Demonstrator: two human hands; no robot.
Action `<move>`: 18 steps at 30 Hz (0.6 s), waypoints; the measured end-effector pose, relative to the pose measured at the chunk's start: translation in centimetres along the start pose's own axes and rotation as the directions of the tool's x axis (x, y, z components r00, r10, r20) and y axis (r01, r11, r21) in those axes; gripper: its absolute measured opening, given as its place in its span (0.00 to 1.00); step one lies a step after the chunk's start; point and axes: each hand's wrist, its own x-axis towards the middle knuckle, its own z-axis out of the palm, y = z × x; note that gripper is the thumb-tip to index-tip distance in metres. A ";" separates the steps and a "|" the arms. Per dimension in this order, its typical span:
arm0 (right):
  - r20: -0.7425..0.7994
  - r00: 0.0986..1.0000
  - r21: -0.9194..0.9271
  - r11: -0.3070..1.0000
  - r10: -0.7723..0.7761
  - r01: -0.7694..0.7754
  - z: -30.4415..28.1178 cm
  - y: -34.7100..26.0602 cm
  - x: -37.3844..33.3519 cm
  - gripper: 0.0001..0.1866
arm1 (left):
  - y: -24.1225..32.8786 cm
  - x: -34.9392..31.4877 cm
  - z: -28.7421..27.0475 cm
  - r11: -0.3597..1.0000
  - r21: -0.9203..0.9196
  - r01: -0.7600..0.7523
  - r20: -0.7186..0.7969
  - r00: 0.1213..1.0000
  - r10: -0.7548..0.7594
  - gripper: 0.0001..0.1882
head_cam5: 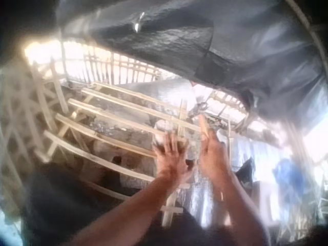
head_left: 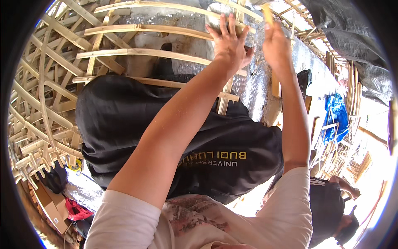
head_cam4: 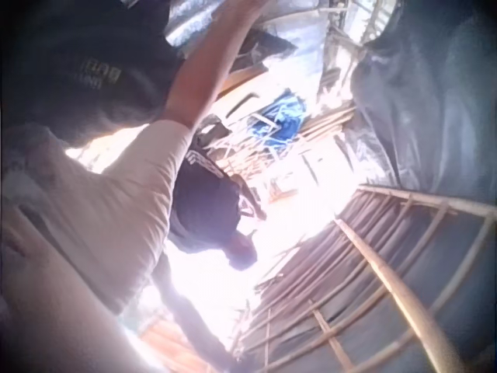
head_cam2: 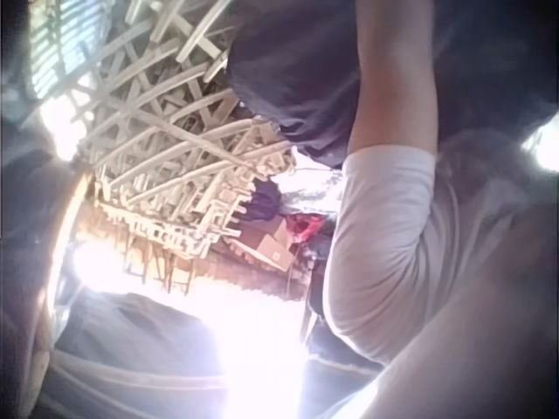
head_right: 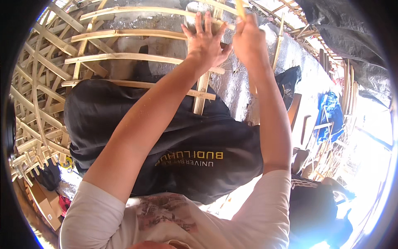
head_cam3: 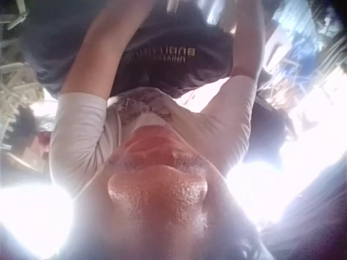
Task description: The person constructs a wooden lattice by positioning wooden strips and hammering nails into them with a hammer, then lifts the assembled lattice frame upright.
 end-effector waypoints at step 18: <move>-0.037 0.995 0.176 0.981 0.093 -0.085 0.0 0.2 -0.5 0.15 | 0.0 0.1 0.3 0.999 -0.038 0.004 -0.031 1.000 -0.005 0.38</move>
